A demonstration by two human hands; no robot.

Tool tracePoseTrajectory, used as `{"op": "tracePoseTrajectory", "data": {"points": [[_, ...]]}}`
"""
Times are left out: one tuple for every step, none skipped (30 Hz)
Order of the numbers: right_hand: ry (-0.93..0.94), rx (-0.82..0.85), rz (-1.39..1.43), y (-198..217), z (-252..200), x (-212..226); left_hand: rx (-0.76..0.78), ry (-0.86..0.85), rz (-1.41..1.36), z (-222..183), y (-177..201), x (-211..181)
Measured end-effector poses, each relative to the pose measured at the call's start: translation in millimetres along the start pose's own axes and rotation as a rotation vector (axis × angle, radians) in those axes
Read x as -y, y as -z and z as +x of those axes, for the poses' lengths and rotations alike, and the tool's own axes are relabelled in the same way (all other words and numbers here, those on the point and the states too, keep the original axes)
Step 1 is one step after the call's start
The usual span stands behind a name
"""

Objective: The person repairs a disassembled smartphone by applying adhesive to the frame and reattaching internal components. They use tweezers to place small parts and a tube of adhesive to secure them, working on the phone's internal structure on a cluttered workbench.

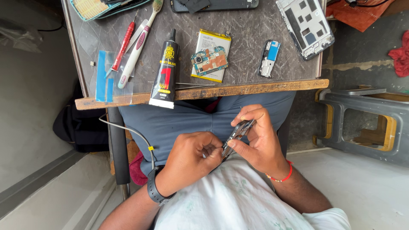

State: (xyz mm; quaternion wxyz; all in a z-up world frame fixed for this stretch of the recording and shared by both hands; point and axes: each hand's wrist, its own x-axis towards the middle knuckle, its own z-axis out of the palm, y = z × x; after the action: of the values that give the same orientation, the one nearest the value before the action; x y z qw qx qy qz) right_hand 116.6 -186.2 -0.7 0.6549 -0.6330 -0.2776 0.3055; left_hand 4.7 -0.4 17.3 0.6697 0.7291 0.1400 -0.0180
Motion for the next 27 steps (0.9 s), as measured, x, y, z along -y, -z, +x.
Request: {"op": "tracePoseTrajectory", "data": {"points": [[-0.010,0.001,0.007,0.1,0.0,0.5,-0.013,-0.029,-0.015,0.2,1.1,-0.8],[-0.021,0.002,0.015,0.1,0.2,0.7,-0.025,-0.057,-0.030,0.1,1.9,-1.5],[-0.034,-0.001,0.024,-0.5,-0.6,0.8,-0.033,-0.083,-0.046,-0.2,2.2,-1.8],[-0.021,-0.006,0.018,-0.9,-0.7,0.7,-0.036,-0.091,-0.048,0.4,2.0,-1.6],[-0.008,-0.008,0.013,-1.1,0.0,0.3,-0.042,-0.100,-0.050,1.0,1.5,-1.1],[0.005,-0.009,0.008,-1.5,0.5,0.4,-0.049,-0.109,-0.053,1.3,1.2,-0.7],[0.007,-0.002,0.010,-1.6,1.1,1.3,-0.056,-0.107,-0.048,0.7,0.8,-0.9],[0.009,0.005,0.012,-1.8,1.5,2.5,-0.064,-0.105,-0.044,-0.3,0.1,-1.4],[0.010,0.009,0.014,-2.2,0.9,3.6,-0.068,-0.102,-0.040,-1.0,-0.6,-1.7],[0.018,0.016,-0.004,-2.2,0.2,4.8,-0.066,-0.105,-0.034,-1.3,-1.2,-1.9],[0.028,0.025,-0.020,-2.1,0.0,6.0,-0.067,-0.109,-0.026,-1.6,-1.6,-2.2],[0.038,0.035,-0.037,-2.2,0.0,6.7,-0.068,-0.113,-0.018,-1.9,-1.9,-2.8],[0.032,0.036,-0.036,-2.4,0.5,6.8,-0.075,-0.105,0.001,-1.3,-2.2,-3.2],[0.025,0.037,-0.035,-2.3,0.9,6.6,-0.081,-0.098,0.020,-0.2,-2.4,-3.6],[0.017,0.039,-0.034,-2.3,0.8,6.3,-0.087,-0.089,0.038,0.4,-2.4,-3.9],[0.013,0.037,-0.034,-2.5,0.6,5.8,-0.078,-0.091,0.024,0.5,-1.6,-4.1],[0.010,0.035,-0.036,-2.3,0.6,5.4,-0.068,-0.095,0.010,1.1,-0.3,-4.3],[0.008,0.033,-0.038,-1.8,0.7,5.3,-0.058,-0.100,-0.004,1.8,0.8,-4.5],[0.013,0.033,-0.049,-1.9,0.3,5.2,-0.049,-0.086,-0.042,2.3,1.8,-4.8],[0.018,0.033,-0.059,-2.3,0.1,5.0,-0.041,-0.073,-0.079,2.8,2.6,-5.1],[0.024,0.032,-0.070,-2.9,0.2,4.6,-0.032,-0.059,-0.115,3.2,3.4,-5.5],[0.024,0.033,-0.062,-3.5,0.4,4.3,-0.033,-0.058,-0.117,3.7,3.8,-5.7],[0.023,0.033,-0.056,-4.0,0.7,4.1,-0.034,-0.058,-0.121,4.5,3.9,-5.9],[0.023,0.034,-0.050,-4.3,0.9,4.1,-0.035,-0.057,-0.124,5.3,4.1,-6.0],[0.022,0.037,-0.048,-4.4,1.1,4.3,-0.046,-0.074,-0.115,5.5,4.0,-6.1],[0.021,0.040,-0.045,-4.4,1.2,4.4,-0.056,-0.090,-0.106,5.8,3.7,-6.0],[0.017,0.041,-0.043,-4.5,0.4,4.4,-0.064,-0.104,-0.098,5.6,3.2,-5.8]]}}
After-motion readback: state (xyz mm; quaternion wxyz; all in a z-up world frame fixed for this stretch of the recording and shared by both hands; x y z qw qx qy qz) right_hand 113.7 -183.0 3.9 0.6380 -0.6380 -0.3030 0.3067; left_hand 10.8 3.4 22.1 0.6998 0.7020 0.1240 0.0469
